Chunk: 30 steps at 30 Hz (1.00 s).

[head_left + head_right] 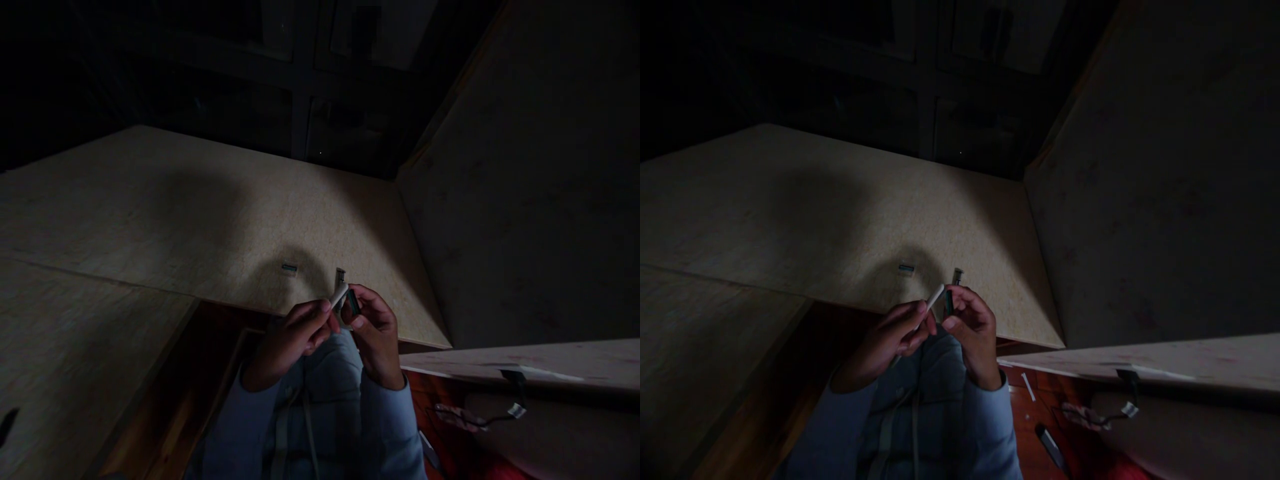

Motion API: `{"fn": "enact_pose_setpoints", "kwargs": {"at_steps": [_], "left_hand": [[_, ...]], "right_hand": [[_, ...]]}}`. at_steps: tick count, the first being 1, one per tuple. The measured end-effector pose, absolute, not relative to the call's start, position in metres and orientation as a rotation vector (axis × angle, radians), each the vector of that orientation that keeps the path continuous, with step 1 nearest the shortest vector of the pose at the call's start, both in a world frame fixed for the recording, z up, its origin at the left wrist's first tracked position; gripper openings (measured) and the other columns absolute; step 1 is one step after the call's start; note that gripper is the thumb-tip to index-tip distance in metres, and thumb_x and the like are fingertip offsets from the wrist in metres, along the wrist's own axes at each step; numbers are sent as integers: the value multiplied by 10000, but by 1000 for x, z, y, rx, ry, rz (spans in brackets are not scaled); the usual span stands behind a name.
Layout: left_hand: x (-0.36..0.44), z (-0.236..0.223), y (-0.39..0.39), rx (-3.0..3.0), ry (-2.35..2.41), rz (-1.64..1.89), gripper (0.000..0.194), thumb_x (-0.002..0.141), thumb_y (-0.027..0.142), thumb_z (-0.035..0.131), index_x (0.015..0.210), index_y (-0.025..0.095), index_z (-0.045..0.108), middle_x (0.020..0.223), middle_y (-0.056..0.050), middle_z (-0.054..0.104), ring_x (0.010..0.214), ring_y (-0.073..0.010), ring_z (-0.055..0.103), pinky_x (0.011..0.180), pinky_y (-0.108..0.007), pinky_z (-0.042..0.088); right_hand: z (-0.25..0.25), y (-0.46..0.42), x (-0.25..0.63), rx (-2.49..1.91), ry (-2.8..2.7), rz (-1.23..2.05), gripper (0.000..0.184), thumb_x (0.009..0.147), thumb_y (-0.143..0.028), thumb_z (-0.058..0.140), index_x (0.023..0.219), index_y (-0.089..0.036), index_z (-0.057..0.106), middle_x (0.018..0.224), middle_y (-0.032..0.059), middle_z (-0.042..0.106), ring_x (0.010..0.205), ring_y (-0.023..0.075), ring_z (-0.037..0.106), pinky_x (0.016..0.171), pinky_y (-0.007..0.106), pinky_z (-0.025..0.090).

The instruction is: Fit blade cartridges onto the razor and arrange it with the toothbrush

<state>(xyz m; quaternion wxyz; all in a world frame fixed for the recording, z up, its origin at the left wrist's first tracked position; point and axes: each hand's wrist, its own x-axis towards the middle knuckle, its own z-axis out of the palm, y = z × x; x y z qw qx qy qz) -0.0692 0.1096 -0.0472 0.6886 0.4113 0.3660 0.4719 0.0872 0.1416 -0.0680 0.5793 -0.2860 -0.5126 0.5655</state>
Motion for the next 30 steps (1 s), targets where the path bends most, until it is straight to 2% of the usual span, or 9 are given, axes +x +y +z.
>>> {"fn": "enact_pose_setpoints", "kwargs": {"at_steps": [9, 14, 21, 30], "left_hand": [[-65, -47, 107, 847, 750, 974, 593, 795, 738, 631, 760, 149, 567, 506, 76, 289, 415, -53, 191, 410, -213, 125], [-64, -48, 107, 870, 710, 925, 581, 809, 723, 633, 760, 148, 571, 514, 71, 273, 438, -59, 188, 419, -214, 120], [-64, -53, 108, 934, 618, 886, 595, 836, 723, 605, 711, 142, 572, 503, 64, 261, 441, -64, 199, 426, -223, 133], [-63, -54, 110, 888, 780, 1031, 627, 796, 761, 616, 722, 143, 547, 515, 75, 266, 433, -53, 193, 425, -224, 121]], "right_hand": [[-64, 139, 90, -752, -1211, 1315, 477, 710, -450, 851, 1129, -248, 747, 871, 49, 660, 793, 165, 606, 722, 287, 526], [-67, 140, 93, -779, -1227, 1257, 468, 746, -478, 825, 1151, -258, 745, 919, 58, 679, 823, 169, 624, 739, 291, 548], [-66, 140, 93, -707, -1186, 1349, 451, 707, -448, 870, 1109, -272, 767, 895, 36, 691, 759, 127, 611, 671, 218, 511], [-67, 142, 86, -666, -1134, 1434, 447, 655, -385, 911, 1065, -268, 778, 863, 23, 702, 751, 129, 616, 708, 233, 515]]}}
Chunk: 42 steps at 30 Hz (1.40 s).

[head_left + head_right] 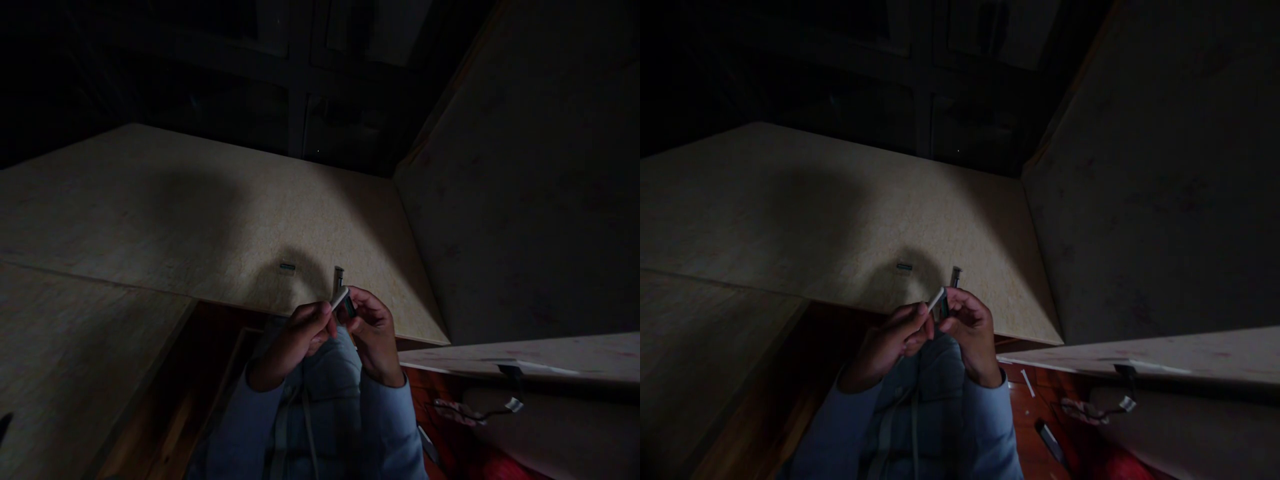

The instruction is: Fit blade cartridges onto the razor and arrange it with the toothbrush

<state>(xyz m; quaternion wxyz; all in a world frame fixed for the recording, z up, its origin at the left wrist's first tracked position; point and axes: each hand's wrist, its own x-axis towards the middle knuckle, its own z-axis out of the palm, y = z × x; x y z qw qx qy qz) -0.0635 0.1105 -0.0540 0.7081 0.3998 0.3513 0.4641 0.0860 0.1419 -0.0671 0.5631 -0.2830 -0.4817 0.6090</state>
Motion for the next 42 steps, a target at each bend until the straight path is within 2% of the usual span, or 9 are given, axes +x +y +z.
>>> {"fn": "enact_pose_setpoints", "kwargs": {"at_steps": [7, 14, 22, 31, 37, 42], "left_hand": [[-64, -56, 109, 1007, 667, 890, 647, 809, 776, 584, 692, 141, 552, 514, 52, 297, 455, -68, 236, 431, -230, 154], [-64, -51, 112, 949, 886, 1065, 659, 784, 803, 578, 704, 150, 538, 514, 67, 275, 439, -61, 217, 447, -236, 142], [-72, -46, 111, 1075, 756, 870, 647, 827, 778, 542, 661, 153, 546, 522, 42, 297, 476, -84, 250, 451, -251, 169], [-67, -55, 122, 847, 1019, 1204, 677, 732, 819, 624, 695, 148, 543, 498, 74, 271, 411, -49, 213, 399, -209, 137], [-69, -54, 123, 767, 975, 1255, 716, 704, 830, 641, 902, 143, 601, 504, 96, 294, 399, -39, 175, 382, -186, 142], [-65, -53, 122, 744, 1132, 1244, 636, 680, 692, 767, 929, 132, 598, 532, 89, 329, 445, -43, 244, 409, -186, 166]], "right_hand": [[-68, 143, 89, -701, -1049, 1481, 423, 680, -387, 900, 1073, -286, 781, 927, 20, 717, 785, 102, 626, 719, 182, 508], [-65, 144, 85, -649, -1113, 1454, 423, 658, -370, 912, 1049, -274, 783, 848, 9, 696, 727, 99, 602, 685, 189, 503], [-68, 151, 90, -712, -1114, 1444, 414, 668, -333, 908, 1062, -296, 787, 873, -2, 696, 769, 83, 605, 708, 150, 490], [-73, 153, 82, -715, -1137, 1448, 410, 684, -296, 889, 1080, -285, 781, 871, 11, 695, 785, 112, 610, 728, 200, 506], [-77, 158, 81, -792, -1258, 1298, 421, 723, -186, 850, 1115, -295, 742, 836, -15, 622, 764, 98, 592, 726, 207, 502], [-74, 156, 80, -821, -1545, 1021, 472, 795, -163, 800, 1218, -328, 674, 972, 0, 627, 851, 116, 619, 773, 244, 514]]}}
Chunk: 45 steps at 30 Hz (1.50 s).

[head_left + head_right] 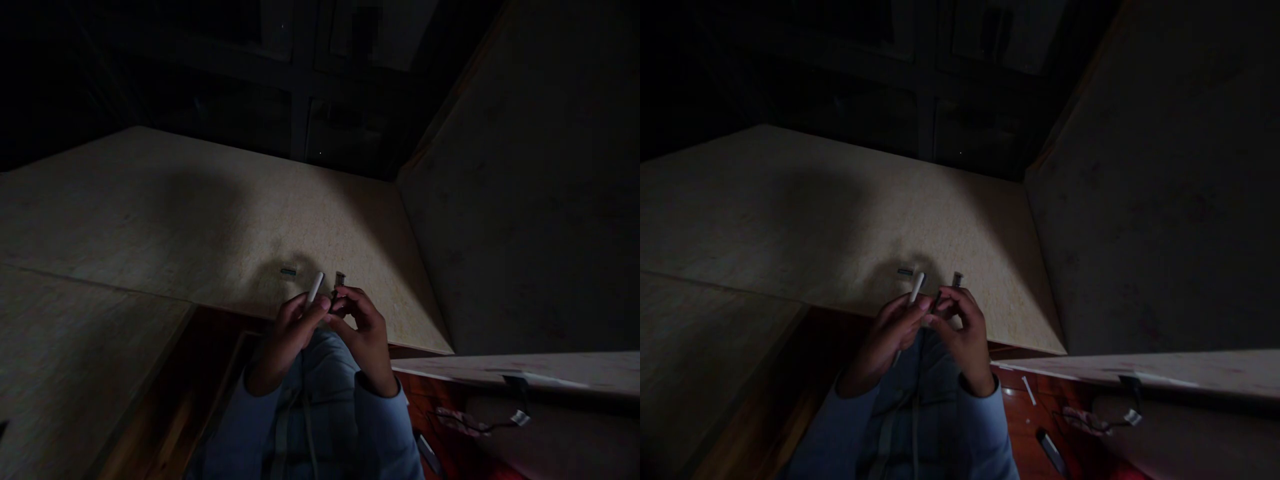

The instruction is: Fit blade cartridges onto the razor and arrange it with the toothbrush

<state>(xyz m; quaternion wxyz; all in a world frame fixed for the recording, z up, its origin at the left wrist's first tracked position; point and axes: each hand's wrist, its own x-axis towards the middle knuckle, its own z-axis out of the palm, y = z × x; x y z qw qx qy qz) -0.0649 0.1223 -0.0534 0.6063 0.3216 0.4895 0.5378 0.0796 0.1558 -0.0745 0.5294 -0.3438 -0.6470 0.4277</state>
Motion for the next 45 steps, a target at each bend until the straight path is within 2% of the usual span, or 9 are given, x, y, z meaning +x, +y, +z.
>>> {"fn": "enact_pose_setpoints", "kwargs": {"at_steps": [6, 14, 20, 26, 31, 40, 45], "left_hand": [[-65, -60, 125, 804, 1198, 1243, 639, 689, 665, 759, 955, 93, 658, 513, 82, 337, 454, -51, 252, 415, -209, 175], [-65, -58, 128, 795, 1171, 1270, 530, 688, 585, 793, 901, 124, 640, 486, 88, 336, 441, -50, 240, 417, -211, 157], [-65, -66, 130, 823, 1186, 1299, 482, 733, 580, 764, 868, 135, 636, 492, 92, 304, 441, -50, 225, 426, -216, 168], [-66, -68, 130, 860, 1176, 1318, 449, 771, 566, 744, 864, 138, 648, 501, 86, 294, 461, -54, 231, 446, -218, 188], [-68, -66, 129, 787, 1168, 1307, 525, 717, 600, 779, 904, 129, 642, 495, 94, 291, 447, -52, 234, 430, -219, 169], [-66, -59, 131, 658, 1122, 1296, 589, 611, 591, 848, 883, 137, 588, 494, 101, 331, 426, -35, 236, 404, -204, 142], [-66, -63, 132, 666, 1160, 1333, 575, 626, 580, 838, 902, 138, 595, 508, 98, 353, 433, -38, 244, 408, -201, 157]], "right_hand": [[-66, 152, 80, -822, -1736, 800, 506, 856, -136, 739, 1308, -339, 636, 991, 3, 664, 874, 112, 624, 770, 224, 519], [-67, 152, 84, -867, -1762, 844, 463, 864, -170, 735, 1302, -311, 682, 1101, 39, 740, 915, 155, 705, 858, 289, 580], [-66, 152, 84, -875, -1788, 793, 285, 913, -194, 680, 1167, -296, 758, 1109, 43, 755, 991, 186, 728, 900, 317, 584], [-65, 154, 86, -895, -1819, 755, 257, 965, -220, 597, 1146, -287, 766, 1079, 43, 761, 953, 180, 731, 858, 304, 585], [-65, 155, 90, -944, -1792, 788, 238, 977, -266, 586, 1133, -254, 765, 1041, 55, 766, 864, 173, 733, 817, 307, 590], [-66, 155, 92, -951, -1767, 774, 275, 980, -236, 577, 1208, -267, 728, 1082, 47, 760, 888, 163, 737, 827, 289, 590], [-68, 155, 90, -1023, -1701, 766, 225, 957, -285, 630, 1141, -238, 750, 1072, 51, 764, 957, 184, 737, 867, 300, 587]]}}
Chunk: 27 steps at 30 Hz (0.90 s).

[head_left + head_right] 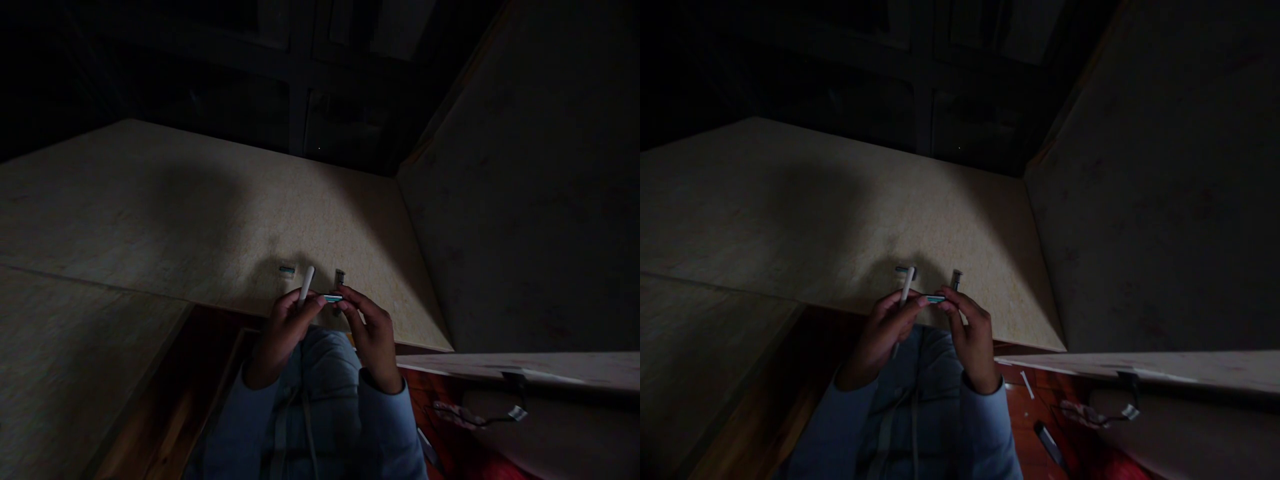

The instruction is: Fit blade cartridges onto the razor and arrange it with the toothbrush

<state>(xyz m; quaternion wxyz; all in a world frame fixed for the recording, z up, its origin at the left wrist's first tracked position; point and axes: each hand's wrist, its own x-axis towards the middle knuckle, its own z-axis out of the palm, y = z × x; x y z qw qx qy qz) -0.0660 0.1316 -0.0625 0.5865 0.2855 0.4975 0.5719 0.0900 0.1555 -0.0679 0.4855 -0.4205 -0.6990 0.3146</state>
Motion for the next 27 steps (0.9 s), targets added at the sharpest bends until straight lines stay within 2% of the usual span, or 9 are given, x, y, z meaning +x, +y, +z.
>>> {"fn": "enact_pose_setpoints", "kwargs": {"at_steps": [7, 16, 22, 27], "left_hand": [[-68, -69, 133, 735, 1232, 1331, 504, 677, 567, 799, 889, 140, 633, 486, 95, 325, 443, -52, 244, 425, -210, 177], [-65, -67, 131, 797, 1237, 1310, 459, 702, 560, 787, 879, 150, 683, 493, 62, 346, 513, -102, 374, 482, -227, 256], [-62, -64, 129, 840, 1287, 1243, 437, 740, 543, 769, 903, 144, 694, 497, 59, 361, 487, -89, 332, 464, -228, 218], [-57, -65, 131, 844, 1299, 1281, 432, 733, 540, 778, 894, 146, 706, 482, 58, 343, 486, -92, 327, 457, -227, 212]], "right_hand": [[-69, 156, 91, -1037, -1740, 725, 204, 895, -312, 714, 1068, -213, 759, 956, 50, 770, 832, 179, 729, 769, 284, 587], [-70, 158, 96, -1034, -1746, 723, 151, 925, -285, 675, 1028, -223, 767, 957, 46, 770, 857, 188, 734, 805, 303, 583], [-74, 156, 104, -1032, -1759, 709, 160, 929, -263, 675, 1064, -226, 753, 1023, 46, 761, 923, 177, 723, 809, 277, 568], [-73, 152, 104, -1105, -1665, 693, 208, 902, -291, 713, 1090, -202, 713, 949, 43, 725, 819, 151, 668, 752, 267, 536]]}}
